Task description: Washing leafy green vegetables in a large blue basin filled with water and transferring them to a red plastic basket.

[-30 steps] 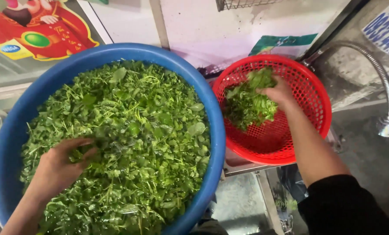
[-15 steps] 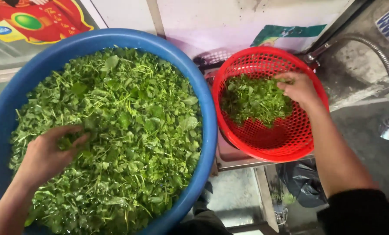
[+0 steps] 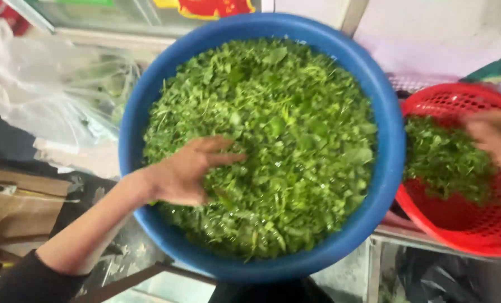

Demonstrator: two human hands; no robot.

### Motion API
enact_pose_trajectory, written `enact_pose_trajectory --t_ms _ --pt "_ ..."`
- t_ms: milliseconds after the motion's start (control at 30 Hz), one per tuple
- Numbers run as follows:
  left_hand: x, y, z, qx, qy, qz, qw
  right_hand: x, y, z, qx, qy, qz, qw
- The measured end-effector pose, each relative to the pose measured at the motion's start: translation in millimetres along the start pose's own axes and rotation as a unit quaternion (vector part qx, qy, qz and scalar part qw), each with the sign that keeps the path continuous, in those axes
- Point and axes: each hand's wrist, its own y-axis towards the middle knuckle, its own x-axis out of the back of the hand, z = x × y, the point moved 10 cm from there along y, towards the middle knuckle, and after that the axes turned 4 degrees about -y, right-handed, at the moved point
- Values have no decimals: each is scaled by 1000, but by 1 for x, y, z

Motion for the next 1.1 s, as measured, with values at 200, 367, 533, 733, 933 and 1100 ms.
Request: enact_pose_trajectory --t_ms 200,367,533,733,933,1100 --pt "-90 -30 -11 20 86 198 976 -89 -186 403 58 -155 271 948" --pt "-107 37 64 69 232 117 963 -153 -79 358 50 -273 107 955" --pt "-181 187 176 62 234 -9 970 -155 -93 397 52 -208 150 965" --pt "-136 216 155 102 -205 13 973 -189 10 344 -29 -156 125 979" --pt "-7 111 79 112 -582 -74 802 -48 -89 453 -94 121 32 988" --pt "20 79 62 91 -542 -26 835 -26 -111 511 58 70 47 995"
